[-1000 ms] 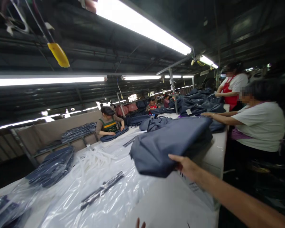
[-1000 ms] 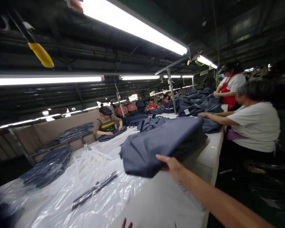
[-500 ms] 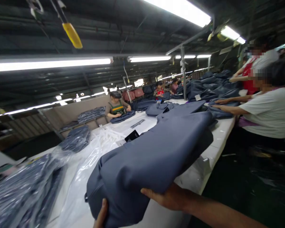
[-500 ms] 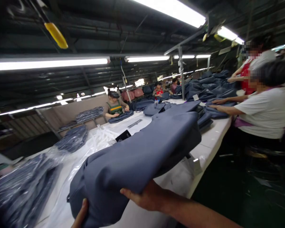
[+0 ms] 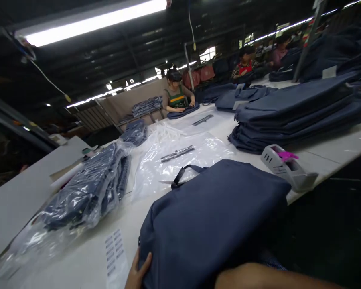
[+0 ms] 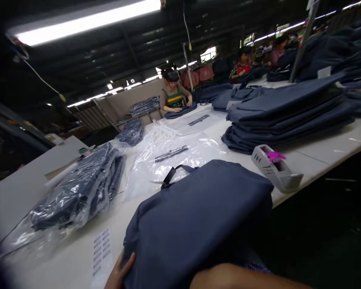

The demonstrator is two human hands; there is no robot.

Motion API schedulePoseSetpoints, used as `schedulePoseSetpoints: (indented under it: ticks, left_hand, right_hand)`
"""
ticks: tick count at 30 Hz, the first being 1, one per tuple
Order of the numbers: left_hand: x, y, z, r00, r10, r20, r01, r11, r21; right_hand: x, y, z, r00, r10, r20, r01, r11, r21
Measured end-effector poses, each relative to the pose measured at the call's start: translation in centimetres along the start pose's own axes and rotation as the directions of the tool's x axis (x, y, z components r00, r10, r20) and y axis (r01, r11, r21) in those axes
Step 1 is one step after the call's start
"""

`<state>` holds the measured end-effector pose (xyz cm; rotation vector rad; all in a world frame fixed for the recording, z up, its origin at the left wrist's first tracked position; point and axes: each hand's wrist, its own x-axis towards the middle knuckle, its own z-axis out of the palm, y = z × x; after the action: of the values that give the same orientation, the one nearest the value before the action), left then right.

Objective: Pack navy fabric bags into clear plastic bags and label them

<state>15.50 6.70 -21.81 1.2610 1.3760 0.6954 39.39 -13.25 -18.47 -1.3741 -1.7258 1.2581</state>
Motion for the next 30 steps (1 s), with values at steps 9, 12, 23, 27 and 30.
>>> schedulePoseSetpoints:
  ticks: [9, 12, 23, 27, 30]
  left_hand:
    - [-1.7, 2.6, 2.1, 0.77, 0.632, 0.095, -0.479, 0.472, 0.74]
    - [-3.7, 3.3, 6.3, 0.61, 0.684, 0.399, -0.689, 0.21, 0.694]
    - [-3.8, -0.9, 9.5, 0.426, 0.64, 0.64, -0.742, -0.158, 0.652]
    - [-3.8, -0.9, 9.7, 0.393, 0.671, 0.629, -0.739, -0.176, 0.65]
    - [-3.5, -1.3, 9.8, 0.359, 0.7, 0.618, -0.734, -0.197, 0.65]
  right_hand:
    - [2.5, -3.1, -10.2, 0.971, -0.193, -0.138, 0.218, 0.957, 0.193]
    - [5.7, 3.7, -7.7, 0.934, -0.031, -0.357, 0.102, 0.978, 0.181]
    - [10.5, 5.3, -11.6, 0.784, 0.055, -0.618, -0.094, 0.995, -0.031]
    - [16.1, 5.3, -15.3, 0.75, 0.123, -0.65, -0.441, 0.825, -0.353]
    - [19.6, 6.1, -15.9, 0.767, 0.221, -0.602, -0.486, 0.814, -0.319]
